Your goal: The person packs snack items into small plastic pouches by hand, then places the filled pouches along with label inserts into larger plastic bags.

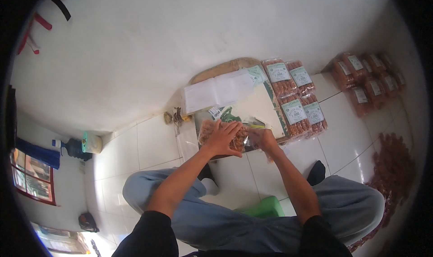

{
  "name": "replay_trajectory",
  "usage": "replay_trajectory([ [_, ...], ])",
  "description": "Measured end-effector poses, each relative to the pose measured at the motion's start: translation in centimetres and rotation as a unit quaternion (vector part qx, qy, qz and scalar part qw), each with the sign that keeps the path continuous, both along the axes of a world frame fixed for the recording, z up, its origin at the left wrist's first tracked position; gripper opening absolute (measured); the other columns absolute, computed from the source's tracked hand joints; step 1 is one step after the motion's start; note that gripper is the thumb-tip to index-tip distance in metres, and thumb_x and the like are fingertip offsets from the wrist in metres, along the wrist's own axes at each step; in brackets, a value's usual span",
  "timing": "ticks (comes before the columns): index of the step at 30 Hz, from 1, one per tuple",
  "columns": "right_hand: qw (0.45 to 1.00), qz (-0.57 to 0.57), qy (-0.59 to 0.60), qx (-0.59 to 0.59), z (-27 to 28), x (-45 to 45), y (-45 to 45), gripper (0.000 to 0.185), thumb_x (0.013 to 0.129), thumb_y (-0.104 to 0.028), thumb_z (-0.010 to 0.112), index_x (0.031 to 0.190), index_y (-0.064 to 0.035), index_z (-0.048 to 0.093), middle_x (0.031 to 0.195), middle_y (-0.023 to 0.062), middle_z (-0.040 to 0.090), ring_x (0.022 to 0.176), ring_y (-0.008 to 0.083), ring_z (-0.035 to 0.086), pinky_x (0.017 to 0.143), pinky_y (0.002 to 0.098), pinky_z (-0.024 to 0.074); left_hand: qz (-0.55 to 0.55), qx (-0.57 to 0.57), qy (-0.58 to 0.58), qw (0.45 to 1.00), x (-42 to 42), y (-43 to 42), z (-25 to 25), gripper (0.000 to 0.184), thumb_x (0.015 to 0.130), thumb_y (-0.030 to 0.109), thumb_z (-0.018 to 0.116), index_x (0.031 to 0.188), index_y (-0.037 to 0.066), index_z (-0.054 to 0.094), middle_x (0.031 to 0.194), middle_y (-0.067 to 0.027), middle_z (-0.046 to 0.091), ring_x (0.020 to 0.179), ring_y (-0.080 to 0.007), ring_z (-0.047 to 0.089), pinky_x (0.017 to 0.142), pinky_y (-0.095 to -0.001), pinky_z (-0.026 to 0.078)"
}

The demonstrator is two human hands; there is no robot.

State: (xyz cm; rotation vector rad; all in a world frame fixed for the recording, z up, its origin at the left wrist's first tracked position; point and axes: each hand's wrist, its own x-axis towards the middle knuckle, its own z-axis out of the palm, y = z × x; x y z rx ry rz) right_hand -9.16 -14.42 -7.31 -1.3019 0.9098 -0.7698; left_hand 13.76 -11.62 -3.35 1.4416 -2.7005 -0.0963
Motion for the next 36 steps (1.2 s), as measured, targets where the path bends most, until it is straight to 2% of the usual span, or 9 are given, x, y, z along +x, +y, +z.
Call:
replay_trajectory([
  [6,0.994,-0.009,0.108,0.026,0.2,1.3,-0.8,0.02,0.087,-0.014,0.064,0.1,0.0007,0.069,0.069,0.0105,0.063,0.061,0.0164,0.059,0.057,0.034,0.0472,-0.014,0.059,0.01,0.998,-1.2,-0.9,0.7,0.123,0.059,0.07,0.076,0.15,0.003,0.027,0.149,-0.0155,0.037,0.14,-0.0278,0.034,0.114,-0.0566,0.019],
  [8,0.957,-0.044,0.208,-0.199,-2.4,2.4,-1.0,0.028,0.088,-0.024,0.066,0.097,0.0026,0.067,0.073,0.0166,0.066,0.065,0.0243,0.065,0.061,0.0382,0.0495,-0.068,0.03,0.028,0.997,-1.4,-1.5,-0.7,0.128,0.057,0.069,0.079,0.151,0.003,0.023,0.148,-0.0177,0.038,0.139,-0.0282,0.035,0.117,-0.0514,0.02],
  [12,0.983,-0.038,0.127,-0.128,-3.7,1.8,-1.1,0.035,0.087,-0.029,0.067,0.102,0.0026,0.067,0.079,0.0201,0.069,0.072,0.0305,0.068,0.067,0.0401,0.0514,-0.069,0.079,0.059,0.993,-1.8,-1.7,0.5,0.13,0.057,0.072,0.077,0.151,0.001,0.02,0.148,-0.02,0.037,0.14,-0.0296,0.034,0.118,-0.0473,0.018],
  [15,0.98,-0.046,0.173,-0.087,-2.0,0.9,-0.2,0.033,0.087,-0.026,0.068,0.107,0.001,0.069,0.085,0.0179,0.071,0.076,0.0238,0.069,0.071,0.0352,0.0528,-0.005,0.027,0.055,0.998,-0.2,-0.7,1.9,0.134,0.058,0.08,0.07,0.151,-0.002,0.018,0.149,-0.02,0.036,0.142,-0.0296,0.031,0.119,-0.0488,0.015],
  [17,0.996,-0.081,0.025,0.029,-3.0,0.5,-0.3,0.021,0.093,-0.01,0.063,0.107,0.0033,0.07,0.082,0.0059,0.07,0.072,0.0095,0.061,0.065,0.0251,0.0491,0.049,-0.023,-0.007,0.999,1.3,0.1,1.4,0.139,0.056,0.089,0.061,0.151,-0.003,0.016,0.15,-0.0198,0.035,0.143,-0.029,0.028,0.119,-0.0494,0.013],
  [24,0.998,-0.025,0.049,0.012,-2.4,0.5,0.0,0.026,0.094,-0.008,0.061,0.117,0.0039,0.067,0.09,0.0044,0.07,0.076,0.0079,0.061,0.068,0.023,0.0493,0.112,0.041,-0.013,0.993,0.9,1.4,0.4,0.145,0.053,0.093,0.058,0.151,-0.004,0.015,0.143,-0.0195,0.041,0.135,-0.0294,0.037,0.118,-0.0492,0.015],
  [26,0.988,0.011,0.029,-0.154,-5.2,1.0,-0.5,0.023,0.094,-0.008,0.06,0.113,0.0029,0.069,0.089,0.0041,0.07,0.077,0.0072,0.06,0.067,0.0227,0.0482,0.096,0.028,0.024,0.995,1.2,1.3,0.2,0.145,0.053,0.093,0.06,0.151,-0.004,0.015,0.137,-0.0193,0.045,0.13,-0.0293,0.041,0.116,-0.0482,0.018],
  [30,0.97,0.072,0.137,-0.185,-2.7,1.1,-0.3,0.022,0.094,-0.011,0.061,0.107,0.0039,0.069,0.081,0.0052,0.07,0.073,0.0084,0.059,0.065,0.0244,0.0476,0.076,0.008,0.044,0.996,1.0,1.2,0.4,0.142,0.052,0.085,0.069,0.15,-0.004,0.018,0.131,-0.0194,0.049,0.124,-0.0324,0.045,0.113,-0.0469,0.023],
  [36,0.98,-0.076,0.161,-0.09,-1.3,1.2,0.0,0.023,0.092,-0.018,0.063,0.106,0.0,0.07,0.072,0.0068,0.066,0.065,0.01,0.057,0.062,0.0274,0.0471,0.083,0.029,0.049,0.995,1.0,1.1,0.5,0.141,0.053,0.085,0.068,0.151,-0.003,0.019,0.129,-0.0193,0.05,0.124,-0.0326,0.045,0.113,-0.046,0.024],
])
